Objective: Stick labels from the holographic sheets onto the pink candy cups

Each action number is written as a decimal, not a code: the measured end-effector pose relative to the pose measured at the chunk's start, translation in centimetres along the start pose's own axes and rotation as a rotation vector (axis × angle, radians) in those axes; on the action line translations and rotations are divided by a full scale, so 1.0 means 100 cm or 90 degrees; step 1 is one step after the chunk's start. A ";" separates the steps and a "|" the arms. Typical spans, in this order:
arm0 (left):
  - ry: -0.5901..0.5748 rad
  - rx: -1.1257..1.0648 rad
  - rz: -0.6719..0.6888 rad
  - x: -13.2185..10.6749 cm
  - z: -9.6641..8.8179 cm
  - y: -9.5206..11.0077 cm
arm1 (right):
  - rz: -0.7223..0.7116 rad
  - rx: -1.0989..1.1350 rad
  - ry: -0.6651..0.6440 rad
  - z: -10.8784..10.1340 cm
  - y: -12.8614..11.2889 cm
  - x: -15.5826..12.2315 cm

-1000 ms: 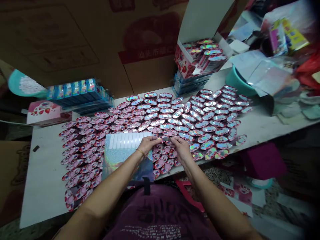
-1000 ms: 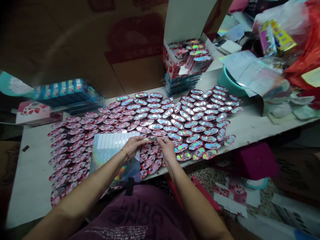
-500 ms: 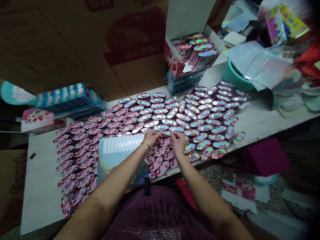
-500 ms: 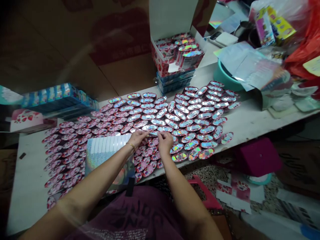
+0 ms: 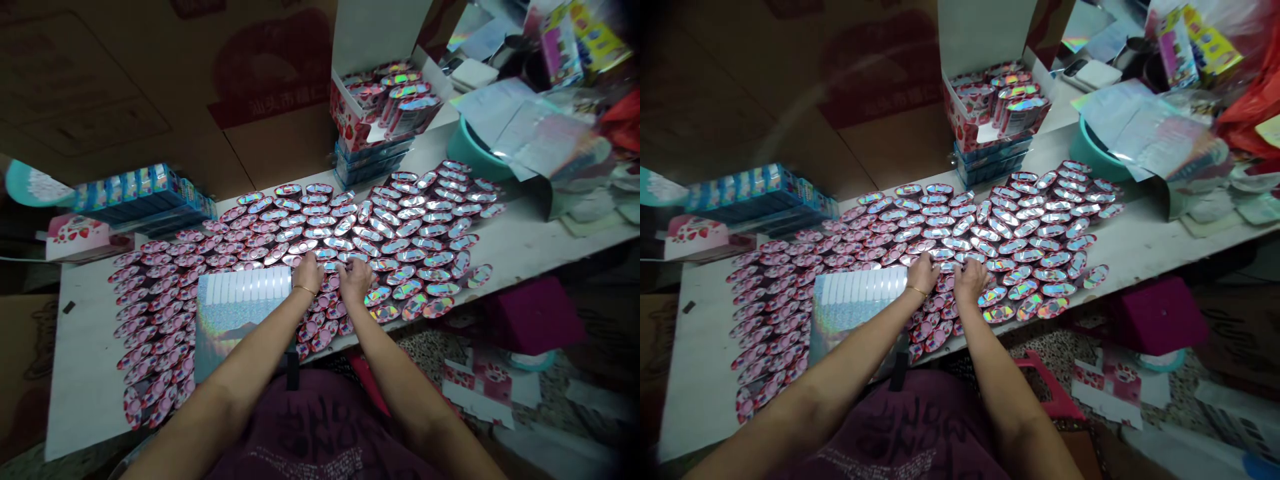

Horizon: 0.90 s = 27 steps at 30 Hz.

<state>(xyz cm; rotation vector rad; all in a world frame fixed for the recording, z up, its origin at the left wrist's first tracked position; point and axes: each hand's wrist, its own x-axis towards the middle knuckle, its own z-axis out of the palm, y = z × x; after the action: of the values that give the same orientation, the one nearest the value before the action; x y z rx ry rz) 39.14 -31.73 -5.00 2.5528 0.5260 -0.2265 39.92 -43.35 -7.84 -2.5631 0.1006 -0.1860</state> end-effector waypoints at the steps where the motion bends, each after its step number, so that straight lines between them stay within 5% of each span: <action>1: -0.001 0.006 -0.002 -0.003 -0.003 -0.001 | -0.001 -0.002 0.005 -0.002 0.001 0.001; 3: 0.023 -0.010 -0.001 -0.010 -0.019 -0.014 | -0.025 0.005 0.016 -0.009 0.001 0.001; 5: 0.099 -0.039 0.010 -0.018 -0.046 -0.047 | -0.093 0.046 0.015 -0.015 -0.003 -0.002; 9: 0.228 0.009 -0.059 -0.038 -0.116 -0.164 | -0.294 0.198 -0.091 -0.011 -0.043 -0.021; 12: 0.122 -0.050 -0.201 -0.053 -0.144 -0.243 | -0.432 0.255 -0.202 0.010 -0.104 -0.044; 14: 0.059 -0.167 -0.238 -0.057 -0.144 -0.273 | -0.523 0.240 -0.285 0.032 -0.150 -0.059; 17: 0.073 -0.314 -0.263 -0.054 -0.129 -0.285 | -0.580 0.124 -0.376 0.068 -0.207 -0.077; 20: 0.141 -0.418 -0.286 -0.050 -0.116 -0.283 | -0.577 0.015 -0.399 0.101 -0.238 -0.088; 27: 0.232 -0.541 -0.277 -0.055 -0.107 -0.281 | -0.610 -0.019 -0.381 0.129 -0.231 -0.101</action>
<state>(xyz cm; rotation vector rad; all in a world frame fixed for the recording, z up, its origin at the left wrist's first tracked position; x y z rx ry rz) 23.20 -5.73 -7.27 1.6283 1.0494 0.2741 32.69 -15.96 -7.18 -2.3673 -1.3433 0.2380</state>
